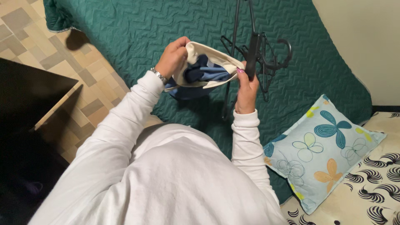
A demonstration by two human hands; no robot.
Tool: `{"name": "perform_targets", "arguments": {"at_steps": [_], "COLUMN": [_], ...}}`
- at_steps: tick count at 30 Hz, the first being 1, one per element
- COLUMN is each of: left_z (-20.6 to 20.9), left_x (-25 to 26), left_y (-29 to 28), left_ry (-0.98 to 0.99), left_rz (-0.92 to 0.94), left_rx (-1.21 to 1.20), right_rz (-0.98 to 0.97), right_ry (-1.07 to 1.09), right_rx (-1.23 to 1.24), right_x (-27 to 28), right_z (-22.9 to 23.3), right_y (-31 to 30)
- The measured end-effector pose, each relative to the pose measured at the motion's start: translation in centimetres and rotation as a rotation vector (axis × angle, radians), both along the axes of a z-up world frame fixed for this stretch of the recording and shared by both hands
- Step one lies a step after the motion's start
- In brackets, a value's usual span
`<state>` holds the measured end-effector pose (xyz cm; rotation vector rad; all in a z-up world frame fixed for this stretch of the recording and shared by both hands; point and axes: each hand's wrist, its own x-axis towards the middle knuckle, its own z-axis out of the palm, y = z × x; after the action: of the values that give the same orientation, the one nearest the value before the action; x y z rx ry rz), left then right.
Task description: The person picks up clothes from a bed, places each item on a hanger, and hangs them in a wardrobe. Items handled include a purple shirt, gray shirt, plaid shirt, blue shirt, white shirt, pink shirt, and a blue polo shirt.
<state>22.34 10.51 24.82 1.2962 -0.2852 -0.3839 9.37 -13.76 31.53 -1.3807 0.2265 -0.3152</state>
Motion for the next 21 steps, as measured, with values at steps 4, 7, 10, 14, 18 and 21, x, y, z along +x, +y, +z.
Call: {"name": "perform_targets", "arguments": {"at_steps": [4, 7, 10, 14, 18, 21], "left_z": [2.0, 6.4, 8.9, 8.1, 8.4, 9.0], "left_x": [0.6, -1.5, -2.5, -1.7, -1.5, -2.4], "left_y": [0.6, 1.6, 1.4, 0.9, 1.4, 1.4], "left_ry": [-0.033, -0.267, -0.755, -0.686, -0.266, -0.174], "left_rz": [-0.077, -0.152, -0.169, -0.241, -0.381, -0.429], "left_rx": [-0.038, 0.255, 0.319, 0.37, 0.126, 0.122], "right_rz": [-0.001, 0.03, 0.036, 0.052, 0.023, -0.03], "right_ry": [0.059, 0.074, 0.086, 0.05, 0.001, -0.076], "right_rx": [0.073, 0.115, 0.117, 0.041, -0.61, -0.947], "right_x": [0.1, -0.1, 0.1, 0.1, -0.9, -1.3], "right_z": [-0.2, -0.2, -0.5, -0.9, -0.2, -0.4], "right_y": [-1.0, -1.0, -0.8, -1.0, -0.5, 0.8]}}
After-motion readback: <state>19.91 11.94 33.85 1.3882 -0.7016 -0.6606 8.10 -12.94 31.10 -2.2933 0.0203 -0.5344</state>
